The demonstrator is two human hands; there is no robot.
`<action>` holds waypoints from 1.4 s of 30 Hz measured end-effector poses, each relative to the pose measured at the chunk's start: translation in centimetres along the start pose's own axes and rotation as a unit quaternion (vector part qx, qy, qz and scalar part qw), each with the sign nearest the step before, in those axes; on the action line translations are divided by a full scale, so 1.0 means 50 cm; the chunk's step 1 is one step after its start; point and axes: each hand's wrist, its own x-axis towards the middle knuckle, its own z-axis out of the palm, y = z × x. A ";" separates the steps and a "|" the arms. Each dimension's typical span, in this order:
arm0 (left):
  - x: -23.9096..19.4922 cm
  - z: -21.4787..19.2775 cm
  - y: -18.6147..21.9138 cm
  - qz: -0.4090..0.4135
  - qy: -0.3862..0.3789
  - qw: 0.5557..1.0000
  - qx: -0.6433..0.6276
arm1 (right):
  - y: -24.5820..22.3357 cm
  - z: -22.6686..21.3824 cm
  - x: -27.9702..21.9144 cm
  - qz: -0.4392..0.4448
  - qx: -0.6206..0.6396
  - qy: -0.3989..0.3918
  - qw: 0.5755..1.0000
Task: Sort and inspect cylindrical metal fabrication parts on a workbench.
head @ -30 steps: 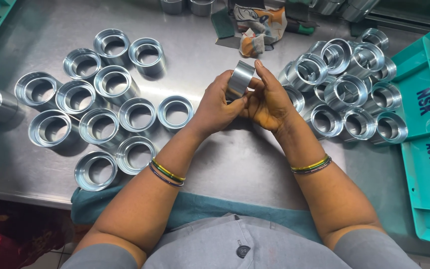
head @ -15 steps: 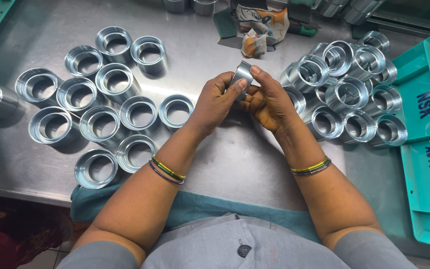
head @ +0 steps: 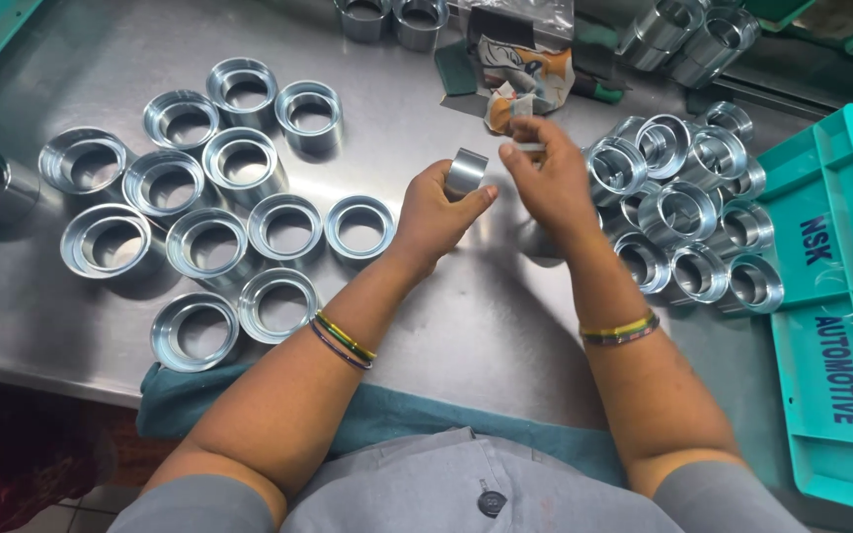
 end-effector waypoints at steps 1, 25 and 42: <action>-0.002 -0.001 0.011 -0.028 0.017 0.999 0.015 | -0.009 0.001 0.014 -0.070 -0.131 0.022 0.989; 0.031 -0.018 -0.038 -0.013 0.083 0.939 0.334 | -0.023 0.012 0.231 -0.162 -0.271 0.018 0.949; 0.025 -0.024 -0.042 0.146 0.031 0.953 0.262 | 0.130 0.053 0.149 -0.120 -0.261 -0.065 0.956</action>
